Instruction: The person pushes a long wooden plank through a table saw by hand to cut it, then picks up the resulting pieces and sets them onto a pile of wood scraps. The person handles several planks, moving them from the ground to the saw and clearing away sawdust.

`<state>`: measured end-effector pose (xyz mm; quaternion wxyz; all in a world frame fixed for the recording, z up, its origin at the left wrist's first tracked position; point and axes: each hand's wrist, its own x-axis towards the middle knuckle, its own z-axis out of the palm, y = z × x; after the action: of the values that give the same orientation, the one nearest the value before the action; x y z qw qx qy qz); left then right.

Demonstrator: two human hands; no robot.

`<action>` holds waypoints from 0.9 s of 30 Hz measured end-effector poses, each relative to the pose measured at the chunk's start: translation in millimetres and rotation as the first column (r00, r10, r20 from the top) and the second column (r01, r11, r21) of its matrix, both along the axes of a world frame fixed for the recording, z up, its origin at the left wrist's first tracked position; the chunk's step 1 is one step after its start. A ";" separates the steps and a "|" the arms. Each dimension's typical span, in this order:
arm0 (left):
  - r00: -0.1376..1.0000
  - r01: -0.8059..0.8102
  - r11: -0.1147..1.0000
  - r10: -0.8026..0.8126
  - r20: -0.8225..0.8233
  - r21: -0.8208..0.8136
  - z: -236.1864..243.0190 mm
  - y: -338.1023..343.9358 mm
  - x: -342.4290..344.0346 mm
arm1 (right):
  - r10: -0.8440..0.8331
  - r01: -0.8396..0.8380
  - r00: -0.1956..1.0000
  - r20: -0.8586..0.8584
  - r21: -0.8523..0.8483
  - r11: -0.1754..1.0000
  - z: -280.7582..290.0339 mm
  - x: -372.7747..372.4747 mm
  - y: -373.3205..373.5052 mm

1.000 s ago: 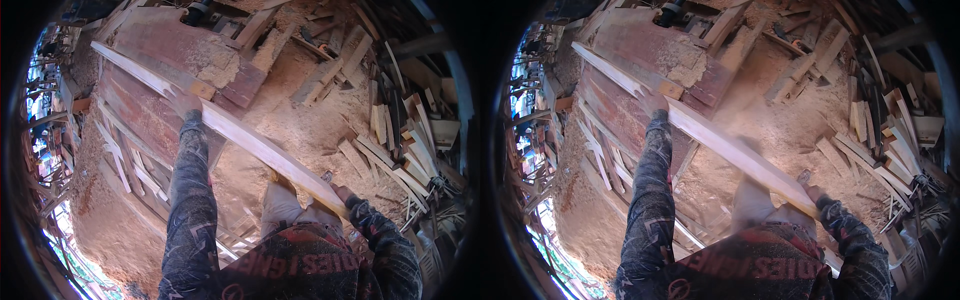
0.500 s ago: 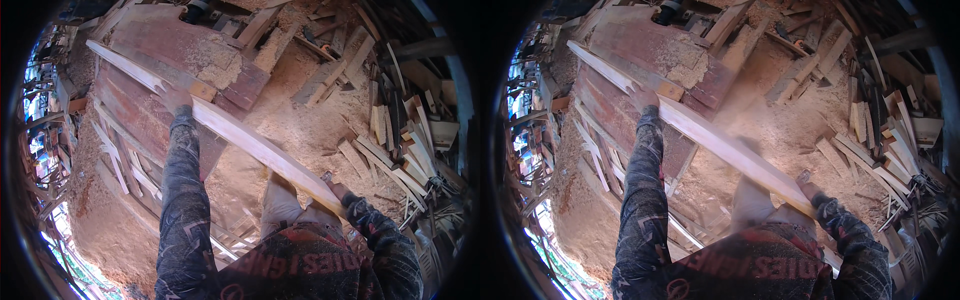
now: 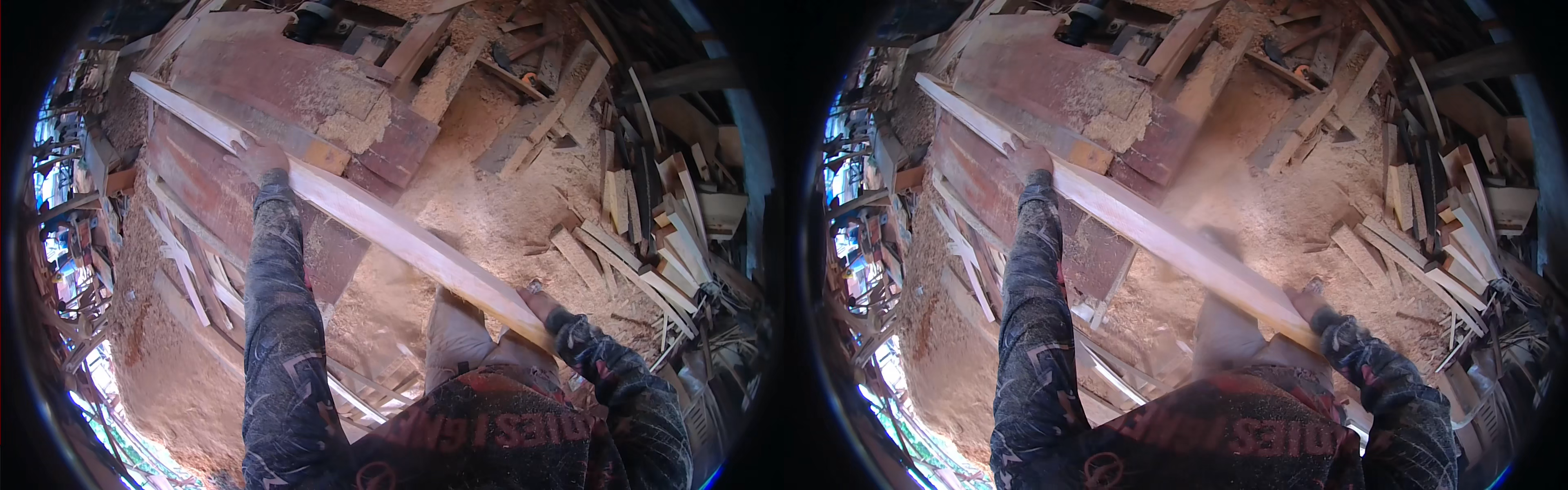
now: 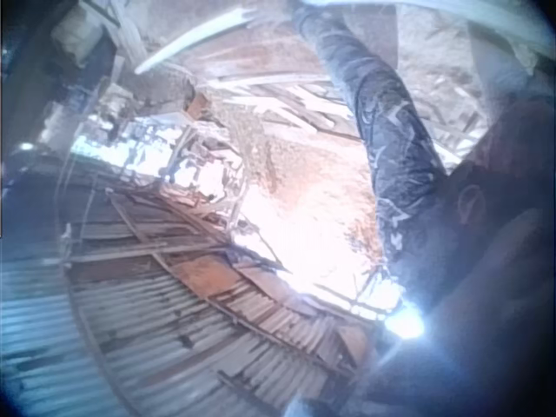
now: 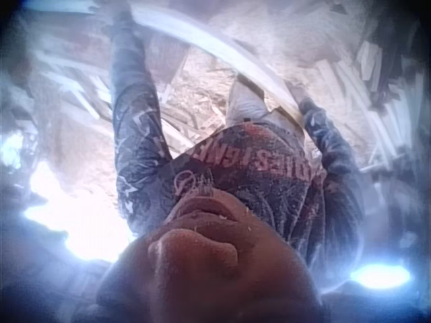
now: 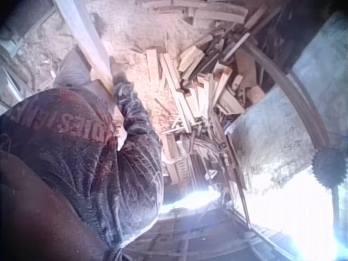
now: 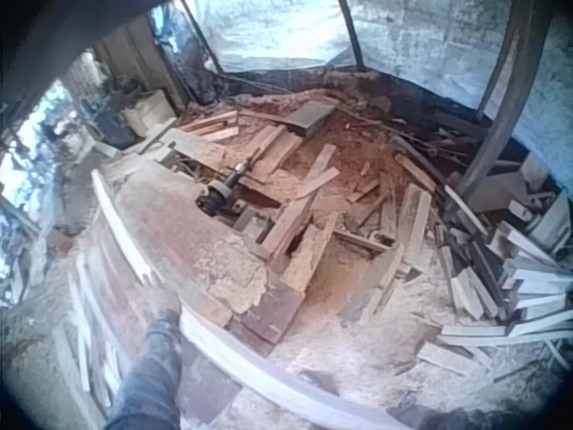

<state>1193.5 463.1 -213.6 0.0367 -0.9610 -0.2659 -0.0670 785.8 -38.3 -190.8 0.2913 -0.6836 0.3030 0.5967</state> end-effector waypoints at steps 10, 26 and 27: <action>0.966 0.196 0.956 -0.149 -0.211 0.220 -11.7 1.3 6.9 | -0.128 0.129 0.992 -0.011 0.033 0.991 -39.5 -30.8 -35.4; 0.995 0.091 0.971 -0.083 0.045 -0.220 41.4 -204.5 -247.7 | -0.925 0.966 0.225 -0.307 0.191 0.172 30.0 -237.0 -179.5; 0.995 0.092 0.973 -0.083 0.054 -0.211 46.0 -222.6 -253.6 | -0.932 0.964 0.146 -0.330 0.259 0.060 19.7 -232.1 -173.0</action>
<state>939.9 240.4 -167.6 -0.0753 -0.9684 -0.2298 -0.0612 553.7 -211.3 -171.1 0.7343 -0.2154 0.5507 0.3334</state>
